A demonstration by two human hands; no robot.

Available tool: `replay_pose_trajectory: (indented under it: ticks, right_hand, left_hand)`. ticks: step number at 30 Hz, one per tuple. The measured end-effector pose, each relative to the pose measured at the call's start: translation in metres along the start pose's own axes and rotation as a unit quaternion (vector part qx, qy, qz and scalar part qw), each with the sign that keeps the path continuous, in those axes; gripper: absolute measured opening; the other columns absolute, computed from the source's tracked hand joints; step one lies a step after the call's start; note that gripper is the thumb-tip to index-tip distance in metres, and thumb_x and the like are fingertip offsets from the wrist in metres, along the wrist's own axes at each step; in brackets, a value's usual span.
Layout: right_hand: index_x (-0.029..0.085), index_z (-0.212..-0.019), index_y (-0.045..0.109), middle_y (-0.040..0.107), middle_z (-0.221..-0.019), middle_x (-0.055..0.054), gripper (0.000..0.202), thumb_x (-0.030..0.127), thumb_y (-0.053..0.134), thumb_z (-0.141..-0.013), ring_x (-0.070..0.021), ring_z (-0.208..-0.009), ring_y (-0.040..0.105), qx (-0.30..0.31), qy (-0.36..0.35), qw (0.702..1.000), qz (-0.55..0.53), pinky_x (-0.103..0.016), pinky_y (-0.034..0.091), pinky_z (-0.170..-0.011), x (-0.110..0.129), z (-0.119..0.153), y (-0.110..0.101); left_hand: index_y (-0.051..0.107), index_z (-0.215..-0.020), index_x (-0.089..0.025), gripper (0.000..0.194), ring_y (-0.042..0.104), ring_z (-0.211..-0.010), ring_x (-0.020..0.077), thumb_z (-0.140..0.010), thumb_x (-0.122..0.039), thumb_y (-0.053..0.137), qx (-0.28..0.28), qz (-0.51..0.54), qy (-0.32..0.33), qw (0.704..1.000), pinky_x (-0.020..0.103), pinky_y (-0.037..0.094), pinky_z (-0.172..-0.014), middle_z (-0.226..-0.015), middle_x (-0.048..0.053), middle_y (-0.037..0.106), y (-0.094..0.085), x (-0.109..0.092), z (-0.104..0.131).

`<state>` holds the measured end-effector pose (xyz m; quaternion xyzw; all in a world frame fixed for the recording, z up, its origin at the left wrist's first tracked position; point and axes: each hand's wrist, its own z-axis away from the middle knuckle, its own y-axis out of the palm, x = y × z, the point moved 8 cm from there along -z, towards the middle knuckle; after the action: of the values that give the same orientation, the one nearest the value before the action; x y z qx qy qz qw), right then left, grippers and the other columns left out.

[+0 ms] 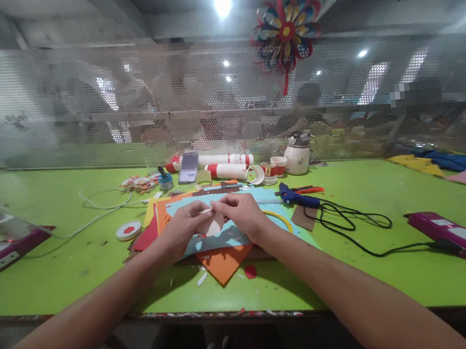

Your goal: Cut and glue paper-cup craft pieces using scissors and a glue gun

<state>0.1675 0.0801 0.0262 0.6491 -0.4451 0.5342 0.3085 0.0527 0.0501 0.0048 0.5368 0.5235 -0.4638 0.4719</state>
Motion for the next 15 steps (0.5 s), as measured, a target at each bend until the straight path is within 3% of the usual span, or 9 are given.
replay_pose_trajectory:
  ticks: [15]
  right_hand:
    - [0.016,-0.069,0.067,0.063,-0.061,0.002,0.031,0.038,0.085,-0.057,-0.0109,-0.057,0.055,0.028,0.076,0.987,-0.142,-0.027,0.045,-0.059,-0.017,-0.001,0.004]
  left_hand:
    - [0.052,-0.07,-0.017,0.028,0.051,-0.05,0.0104,-0.069,-0.039,0.069,0.019,-0.007,0.034,0.999,0.021,0.039,-0.045,-0.057,-0.002,0.057,0.004,-0.006,0.002]
